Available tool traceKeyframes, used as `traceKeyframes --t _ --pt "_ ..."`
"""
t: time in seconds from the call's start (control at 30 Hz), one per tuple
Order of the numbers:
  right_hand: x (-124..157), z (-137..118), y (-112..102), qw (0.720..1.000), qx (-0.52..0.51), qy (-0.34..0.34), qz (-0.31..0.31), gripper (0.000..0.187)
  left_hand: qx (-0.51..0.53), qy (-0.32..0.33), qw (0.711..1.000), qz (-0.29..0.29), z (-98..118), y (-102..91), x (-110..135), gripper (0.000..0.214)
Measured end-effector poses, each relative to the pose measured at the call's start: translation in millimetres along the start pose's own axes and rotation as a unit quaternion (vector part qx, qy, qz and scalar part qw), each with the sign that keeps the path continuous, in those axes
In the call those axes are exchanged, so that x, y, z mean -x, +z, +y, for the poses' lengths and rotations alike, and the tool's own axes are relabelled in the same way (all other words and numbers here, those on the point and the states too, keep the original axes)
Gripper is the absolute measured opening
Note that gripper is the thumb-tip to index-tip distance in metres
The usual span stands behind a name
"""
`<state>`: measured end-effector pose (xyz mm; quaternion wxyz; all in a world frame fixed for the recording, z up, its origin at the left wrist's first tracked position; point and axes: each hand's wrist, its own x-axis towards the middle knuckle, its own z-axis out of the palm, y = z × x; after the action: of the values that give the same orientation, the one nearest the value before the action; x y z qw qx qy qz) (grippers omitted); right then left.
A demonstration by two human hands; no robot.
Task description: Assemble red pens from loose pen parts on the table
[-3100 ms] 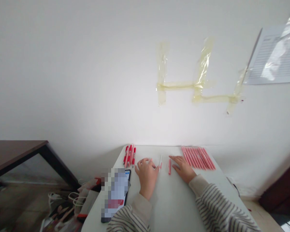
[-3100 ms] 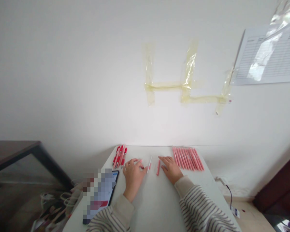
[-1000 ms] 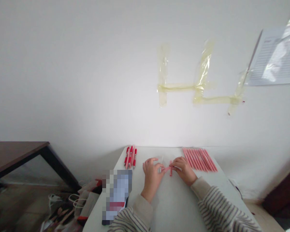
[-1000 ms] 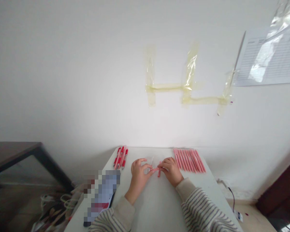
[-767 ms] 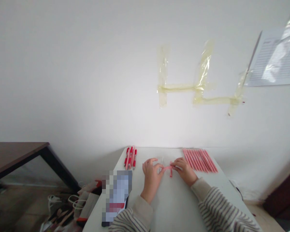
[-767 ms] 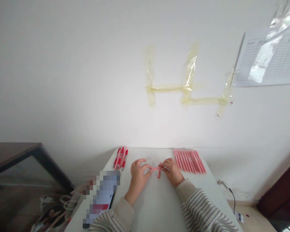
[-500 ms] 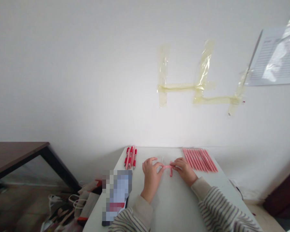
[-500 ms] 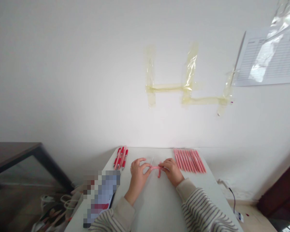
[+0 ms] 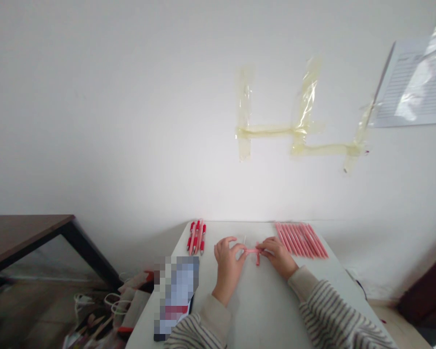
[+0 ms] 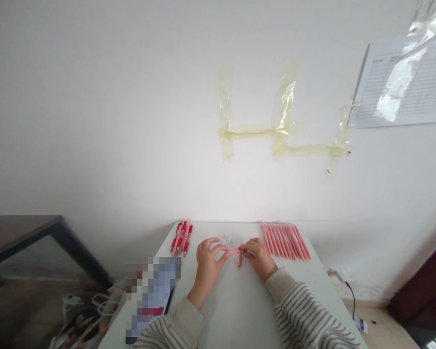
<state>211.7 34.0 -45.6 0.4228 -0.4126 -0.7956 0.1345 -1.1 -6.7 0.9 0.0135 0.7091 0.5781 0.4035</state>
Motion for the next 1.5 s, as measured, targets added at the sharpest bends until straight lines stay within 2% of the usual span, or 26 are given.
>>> traceKeyframes --t 0.6,0.93,1.17,1.3,1.5 --pt "-0.7 -2.2 -2.5 0.999 -0.042 0.025 0.014 0.019 -0.013 -0.021 0.999 -0.022 -0.2 -0.8 0.3 0.011" --pt "-1.5 -4.9 -5.4 0.999 -0.020 0.001 0.041 0.021 -0.019 -0.037 0.999 -0.017 -2.9 1.6 -0.4 0.009" --pt "-2.4 -4.6 -8.6 0.998 -0.020 0.017 0.064 0.023 -0.029 -0.042 0.999 0.007 -6.9 -1.1 -2.2 0.008" --pt "-2.2 -4.6 -9.0 0.997 -0.025 0.019 0.075 0.022 -0.053 -0.073 0.996 0.021 -5.8 -7.2 -4.0 0.007" --pt "-1.8 -2.9 -8.3 0.997 0.003 0.004 0.075 0.023 -0.147 -0.134 0.979 0.032 -2.7 -20.8 -5.6 0.013"
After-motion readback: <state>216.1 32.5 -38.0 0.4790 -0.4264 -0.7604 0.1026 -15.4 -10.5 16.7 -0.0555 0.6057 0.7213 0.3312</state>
